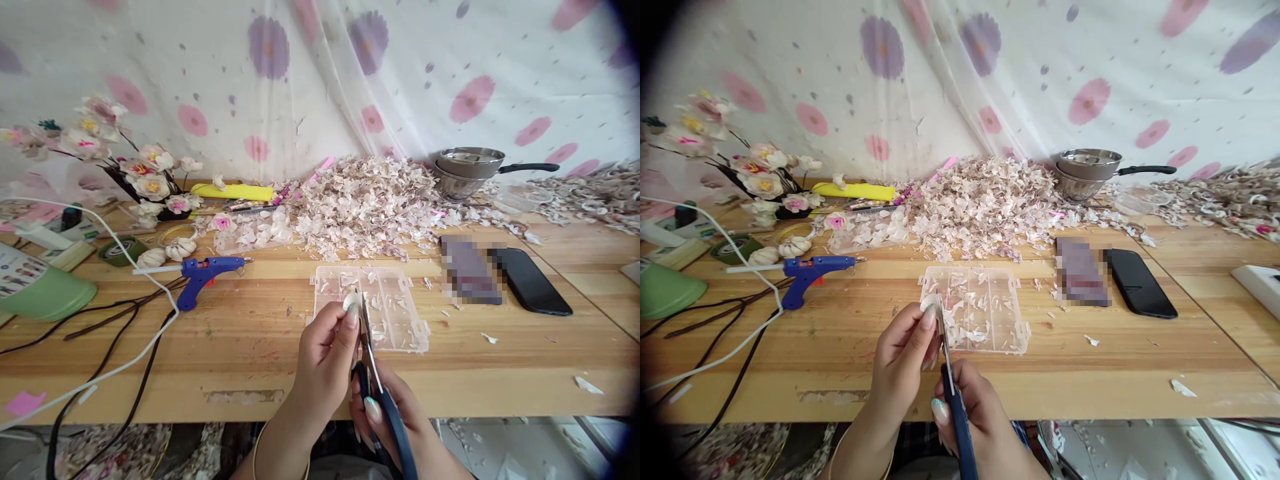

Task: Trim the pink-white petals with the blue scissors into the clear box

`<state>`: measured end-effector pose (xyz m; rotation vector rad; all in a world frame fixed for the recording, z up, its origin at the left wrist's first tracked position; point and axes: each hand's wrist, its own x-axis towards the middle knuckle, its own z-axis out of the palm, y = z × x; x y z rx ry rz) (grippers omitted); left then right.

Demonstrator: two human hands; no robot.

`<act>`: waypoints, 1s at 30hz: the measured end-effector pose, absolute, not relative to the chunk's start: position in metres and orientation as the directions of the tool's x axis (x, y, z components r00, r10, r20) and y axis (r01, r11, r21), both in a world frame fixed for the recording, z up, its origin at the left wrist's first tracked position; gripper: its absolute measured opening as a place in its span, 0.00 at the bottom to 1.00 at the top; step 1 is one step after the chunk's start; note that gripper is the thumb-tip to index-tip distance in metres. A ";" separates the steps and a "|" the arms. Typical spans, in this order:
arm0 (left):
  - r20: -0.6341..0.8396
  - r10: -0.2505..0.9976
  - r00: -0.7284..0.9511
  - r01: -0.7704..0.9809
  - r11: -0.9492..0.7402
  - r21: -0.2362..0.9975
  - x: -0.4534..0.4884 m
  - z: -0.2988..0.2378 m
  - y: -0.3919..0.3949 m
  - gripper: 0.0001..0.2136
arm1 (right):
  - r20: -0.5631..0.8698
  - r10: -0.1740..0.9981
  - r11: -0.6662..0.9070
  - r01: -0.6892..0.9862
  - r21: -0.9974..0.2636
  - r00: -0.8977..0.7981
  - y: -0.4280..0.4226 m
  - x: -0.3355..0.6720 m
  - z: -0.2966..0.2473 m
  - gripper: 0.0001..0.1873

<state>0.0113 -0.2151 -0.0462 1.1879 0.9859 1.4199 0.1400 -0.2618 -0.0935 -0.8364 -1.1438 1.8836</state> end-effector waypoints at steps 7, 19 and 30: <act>0.156 0.988 -0.012 -0.203 -0.155 0.967 0.011 -0.046 -0.214 0.18 | -0.141 0.862 -0.304 -0.274 -0.912 -0.487 -0.262 0.139 -0.095 0.21; 0.142 0.990 0.010 -0.199 -0.137 0.970 0.012 -0.045 -0.214 0.18 | -0.154 0.864 -0.309 -0.264 -0.914 -0.480 -0.260 0.135 -0.090 0.21; 0.127 0.992 0.019 -0.211 -0.120 0.970 0.012 -0.045 -0.214 0.18 | -0.156 0.865 -0.297 -0.237 -0.925 -0.476 -0.260 0.135 -0.088 0.22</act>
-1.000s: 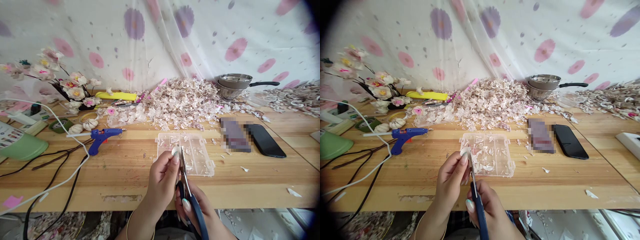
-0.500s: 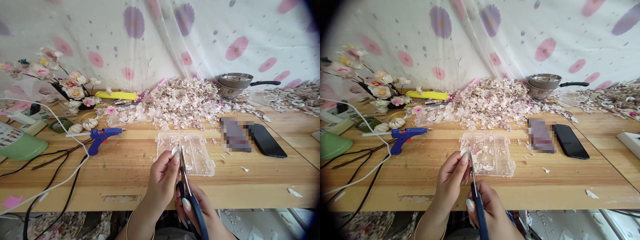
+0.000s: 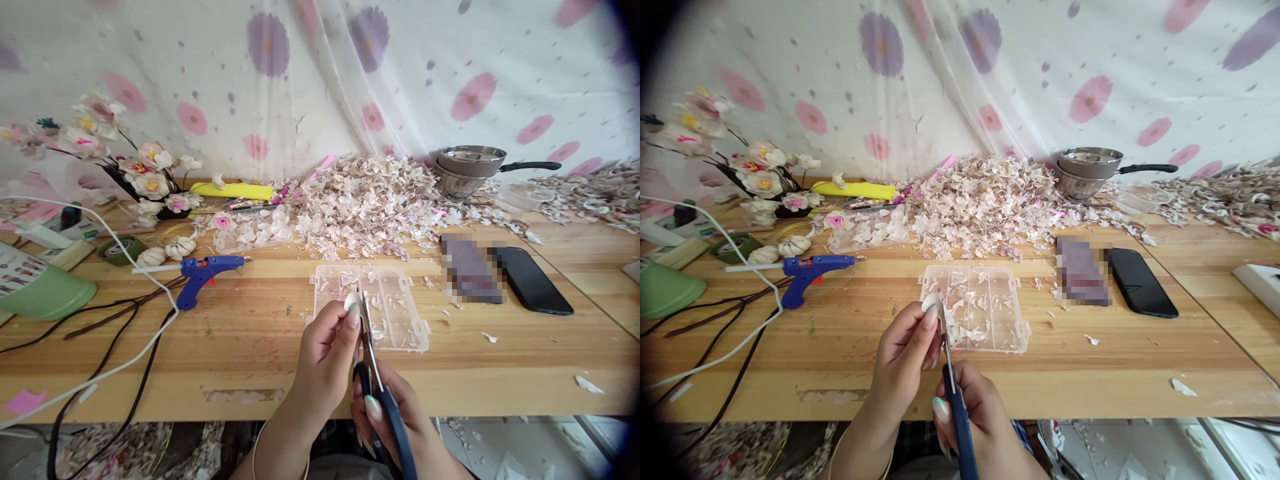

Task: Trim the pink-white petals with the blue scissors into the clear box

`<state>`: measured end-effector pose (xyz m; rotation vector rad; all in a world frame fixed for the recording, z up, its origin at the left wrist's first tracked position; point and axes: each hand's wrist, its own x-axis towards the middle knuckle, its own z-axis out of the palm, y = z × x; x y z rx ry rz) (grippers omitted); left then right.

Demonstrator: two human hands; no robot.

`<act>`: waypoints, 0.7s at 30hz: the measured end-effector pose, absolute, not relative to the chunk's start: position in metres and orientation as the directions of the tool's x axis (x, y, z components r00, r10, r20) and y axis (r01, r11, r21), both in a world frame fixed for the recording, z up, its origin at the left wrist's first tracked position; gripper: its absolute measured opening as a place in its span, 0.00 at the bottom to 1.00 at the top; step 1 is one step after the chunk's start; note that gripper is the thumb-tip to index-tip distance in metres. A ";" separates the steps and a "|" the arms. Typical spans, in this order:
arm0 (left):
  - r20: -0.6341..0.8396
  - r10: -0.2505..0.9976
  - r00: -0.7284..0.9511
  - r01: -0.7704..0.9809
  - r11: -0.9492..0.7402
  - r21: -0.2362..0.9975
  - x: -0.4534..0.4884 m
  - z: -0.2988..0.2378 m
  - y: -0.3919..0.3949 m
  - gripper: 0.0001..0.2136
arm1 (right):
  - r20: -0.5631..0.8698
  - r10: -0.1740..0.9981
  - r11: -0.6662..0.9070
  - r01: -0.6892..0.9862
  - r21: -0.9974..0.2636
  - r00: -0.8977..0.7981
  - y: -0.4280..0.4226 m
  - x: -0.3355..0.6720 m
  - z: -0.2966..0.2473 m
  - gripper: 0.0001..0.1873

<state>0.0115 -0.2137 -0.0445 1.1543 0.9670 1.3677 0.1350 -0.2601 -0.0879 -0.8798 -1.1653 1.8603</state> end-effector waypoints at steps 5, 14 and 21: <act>0.121 0.992 0.026 -0.231 -0.112 0.966 0.011 -0.045 -0.214 0.18 | -0.159 0.861 -0.312 -0.257 -0.915 -0.483 -0.260 0.136 -0.090 0.22; 0.128 0.992 0.002 -0.224 -0.124 0.967 0.011 -0.043 -0.212 0.18 | -0.175 0.867 -0.299 -0.208 -0.931 -0.466 -0.256 0.135 -0.079 0.25; 0.137 0.991 -0.005 -0.229 -0.135 0.964 0.008 -0.044 -0.213 0.18 | -0.159 0.859 -0.297 -0.220 -0.929 -0.486 -0.255 0.139 -0.080 0.24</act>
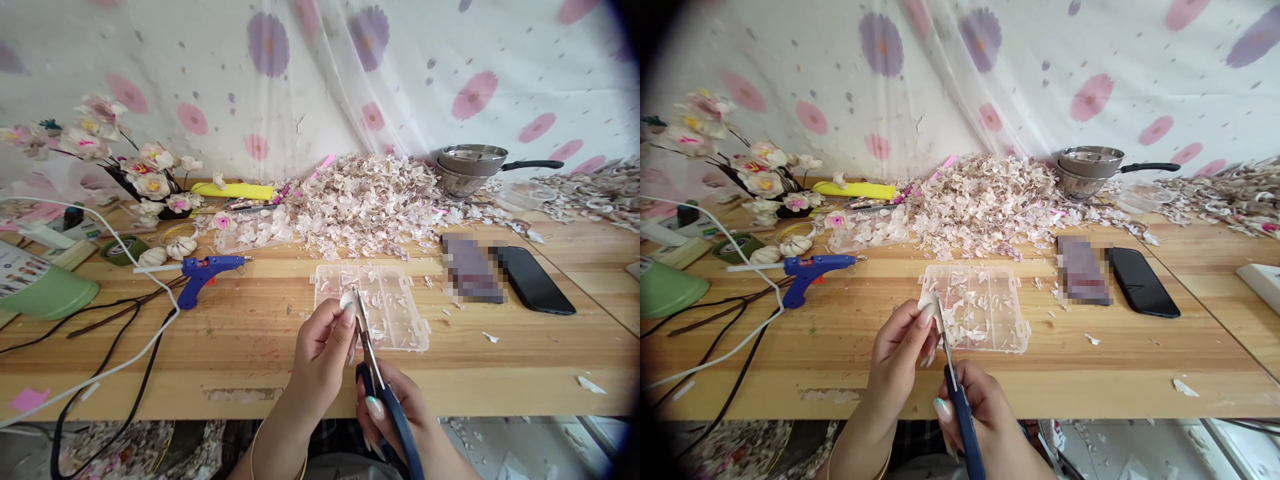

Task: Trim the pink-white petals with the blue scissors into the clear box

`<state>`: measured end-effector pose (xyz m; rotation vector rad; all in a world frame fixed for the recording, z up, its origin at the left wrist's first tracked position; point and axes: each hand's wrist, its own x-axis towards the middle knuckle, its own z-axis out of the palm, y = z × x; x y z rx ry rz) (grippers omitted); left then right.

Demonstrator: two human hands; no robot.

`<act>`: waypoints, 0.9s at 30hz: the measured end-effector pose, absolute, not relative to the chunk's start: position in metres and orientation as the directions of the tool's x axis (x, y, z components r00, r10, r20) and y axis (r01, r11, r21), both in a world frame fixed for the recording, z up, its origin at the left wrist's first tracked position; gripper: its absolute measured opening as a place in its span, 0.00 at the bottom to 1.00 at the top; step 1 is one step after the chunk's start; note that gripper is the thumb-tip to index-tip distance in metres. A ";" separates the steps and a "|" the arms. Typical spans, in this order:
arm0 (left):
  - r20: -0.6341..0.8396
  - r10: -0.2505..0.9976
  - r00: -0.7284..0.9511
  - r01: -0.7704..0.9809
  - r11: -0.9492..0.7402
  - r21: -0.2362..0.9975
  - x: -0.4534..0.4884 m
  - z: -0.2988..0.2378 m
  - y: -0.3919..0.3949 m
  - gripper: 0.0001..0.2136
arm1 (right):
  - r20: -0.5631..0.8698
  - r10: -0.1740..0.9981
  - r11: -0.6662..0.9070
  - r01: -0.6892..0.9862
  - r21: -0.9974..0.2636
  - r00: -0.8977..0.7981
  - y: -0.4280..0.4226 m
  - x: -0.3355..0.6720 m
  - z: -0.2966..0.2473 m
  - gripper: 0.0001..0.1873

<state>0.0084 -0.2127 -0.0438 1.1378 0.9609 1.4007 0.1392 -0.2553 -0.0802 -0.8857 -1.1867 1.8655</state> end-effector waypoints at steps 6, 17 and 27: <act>0.118 0.993 -0.023 -0.191 -0.120 0.974 0.008 -0.043 -0.212 0.18 | -0.185 0.848 -0.315 -0.191 -0.930 -0.497 -0.254 0.143 -0.079 0.24; 0.174 0.975 -0.137 -0.129 -0.192 0.973 0.008 -0.044 -0.214 0.13 | -0.222 0.840 -0.349 -0.179 -0.920 -0.495 -0.255 0.145 -0.077 0.24; 0.345 0.934 -0.095 0.104 -0.335 0.936 0.004 -0.055 -0.214 0.08 | -0.192 0.839 -0.326 -0.189 -0.926 -0.510 -0.255 0.145 -0.079 0.23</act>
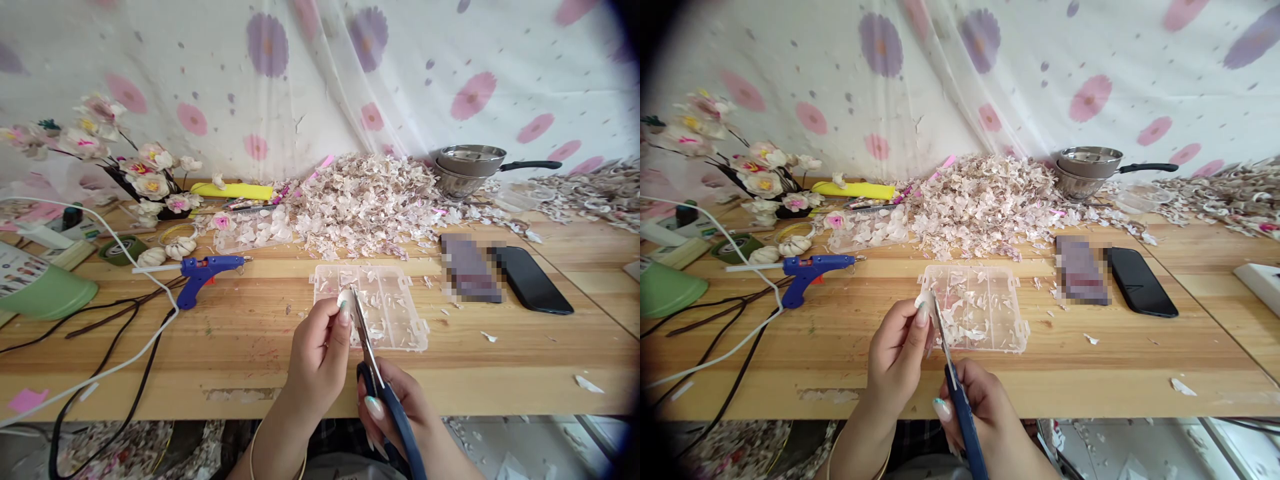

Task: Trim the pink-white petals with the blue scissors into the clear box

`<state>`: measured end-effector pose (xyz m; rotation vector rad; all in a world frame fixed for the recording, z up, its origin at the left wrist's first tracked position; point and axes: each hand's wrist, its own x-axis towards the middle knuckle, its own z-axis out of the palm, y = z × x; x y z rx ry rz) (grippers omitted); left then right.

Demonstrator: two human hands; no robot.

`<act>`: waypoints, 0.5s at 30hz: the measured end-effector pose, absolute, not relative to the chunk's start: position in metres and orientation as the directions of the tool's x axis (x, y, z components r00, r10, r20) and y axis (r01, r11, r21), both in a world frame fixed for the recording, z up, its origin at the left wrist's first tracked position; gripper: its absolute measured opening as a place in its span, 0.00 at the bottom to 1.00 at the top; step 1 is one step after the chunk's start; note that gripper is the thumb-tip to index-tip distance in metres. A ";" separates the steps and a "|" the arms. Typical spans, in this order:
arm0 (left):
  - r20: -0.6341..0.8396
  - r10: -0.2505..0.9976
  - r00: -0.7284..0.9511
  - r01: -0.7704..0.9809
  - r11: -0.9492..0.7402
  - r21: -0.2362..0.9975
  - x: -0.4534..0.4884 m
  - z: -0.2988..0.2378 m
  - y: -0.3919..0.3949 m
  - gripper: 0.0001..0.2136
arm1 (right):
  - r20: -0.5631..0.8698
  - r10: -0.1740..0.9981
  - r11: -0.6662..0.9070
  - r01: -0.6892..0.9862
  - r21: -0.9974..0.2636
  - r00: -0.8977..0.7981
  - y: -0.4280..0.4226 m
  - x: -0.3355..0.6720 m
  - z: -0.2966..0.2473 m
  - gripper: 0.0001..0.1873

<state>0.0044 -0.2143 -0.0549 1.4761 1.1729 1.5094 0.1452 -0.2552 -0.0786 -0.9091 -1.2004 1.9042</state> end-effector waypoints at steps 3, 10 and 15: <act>0.382 0.921 -0.077 0.153 -0.367 0.917 0.003 -0.057 -0.214 0.07 | -0.196 0.838 -0.335 -0.197 -0.921 -0.509 -0.256 0.146 -0.079 0.23; 0.405 0.913 -0.053 0.160 -0.392 0.906 0.001 -0.057 -0.214 0.06 | -0.221 0.835 -0.353 -0.182 -0.918 -0.504 -0.256 0.148 -0.076 0.23; 0.356 0.932 -0.067 0.101 -0.349 0.932 0.000 -0.056 -0.215 0.09 | -0.214 0.839 -0.338 -0.171 -0.926 -0.499 -0.255 0.150 -0.079 0.24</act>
